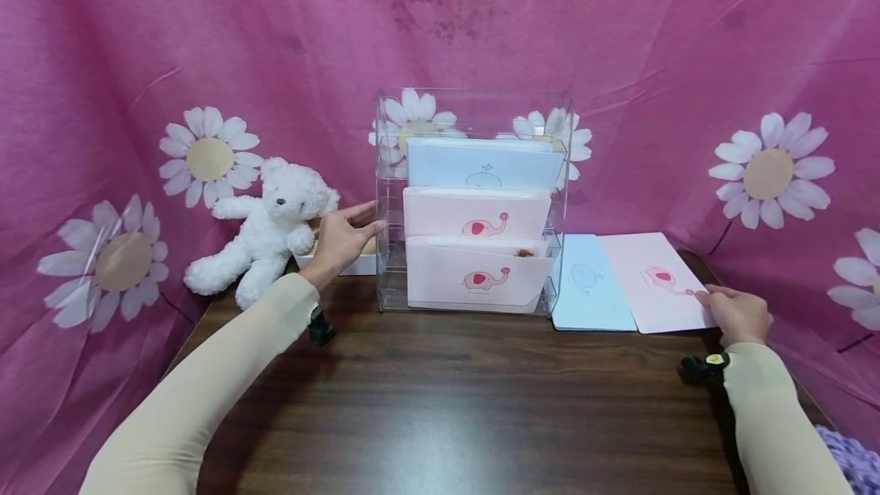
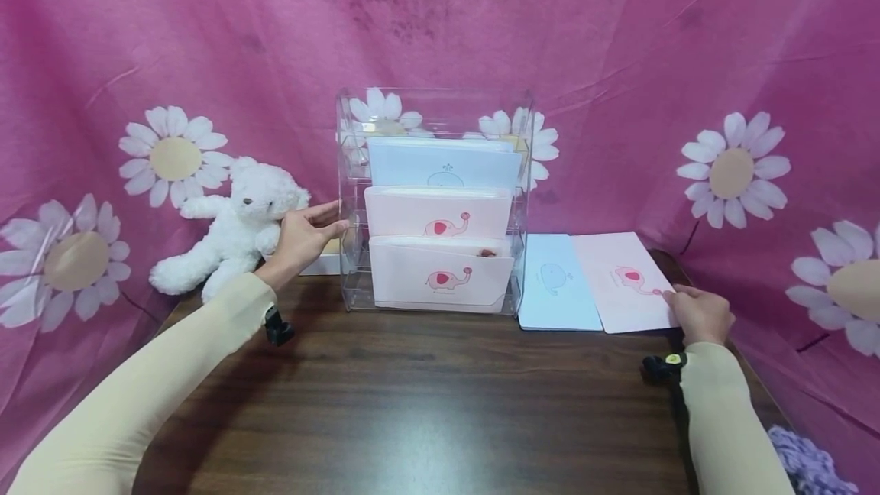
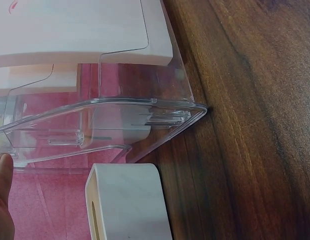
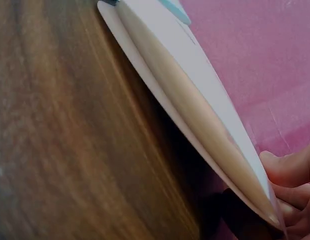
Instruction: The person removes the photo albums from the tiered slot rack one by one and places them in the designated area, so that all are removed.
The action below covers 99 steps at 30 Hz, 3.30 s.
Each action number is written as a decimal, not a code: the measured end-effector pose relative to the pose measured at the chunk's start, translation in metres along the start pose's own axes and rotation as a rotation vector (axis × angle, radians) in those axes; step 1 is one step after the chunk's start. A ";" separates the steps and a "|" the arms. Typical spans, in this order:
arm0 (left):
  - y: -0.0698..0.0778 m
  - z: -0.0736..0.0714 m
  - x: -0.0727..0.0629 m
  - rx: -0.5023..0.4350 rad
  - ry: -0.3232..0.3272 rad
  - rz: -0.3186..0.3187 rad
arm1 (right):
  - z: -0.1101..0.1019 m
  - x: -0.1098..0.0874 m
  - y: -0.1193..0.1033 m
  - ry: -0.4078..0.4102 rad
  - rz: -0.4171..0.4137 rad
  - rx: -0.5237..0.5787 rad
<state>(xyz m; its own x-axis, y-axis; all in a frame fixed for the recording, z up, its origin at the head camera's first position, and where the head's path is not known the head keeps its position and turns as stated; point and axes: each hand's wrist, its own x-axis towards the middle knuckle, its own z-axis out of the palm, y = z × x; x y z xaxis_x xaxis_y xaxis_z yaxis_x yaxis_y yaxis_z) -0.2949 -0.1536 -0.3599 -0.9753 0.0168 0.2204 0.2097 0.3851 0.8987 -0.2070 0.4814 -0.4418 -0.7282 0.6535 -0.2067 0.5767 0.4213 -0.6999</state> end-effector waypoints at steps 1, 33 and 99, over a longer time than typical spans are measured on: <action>0.000 0.000 0.000 0.000 -0.003 0.001 | 0.000 0.000 0.000 0.006 -0.010 -0.014; -0.002 0.001 0.001 -0.023 0.002 0.010 | -0.033 -0.025 -0.117 -0.173 -0.366 1.495; -0.001 0.002 -0.003 -0.004 -0.006 0.026 | 0.078 -0.117 -0.307 -0.501 -0.953 0.227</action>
<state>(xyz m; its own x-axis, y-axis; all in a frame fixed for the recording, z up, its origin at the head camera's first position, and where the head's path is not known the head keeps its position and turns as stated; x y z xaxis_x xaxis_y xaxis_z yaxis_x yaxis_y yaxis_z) -0.2921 -0.1524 -0.3620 -0.9699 0.0325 0.2413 0.2352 0.3804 0.8944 -0.3276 0.2260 -0.2563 -0.9359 -0.2291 0.2675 -0.3462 0.4587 -0.8184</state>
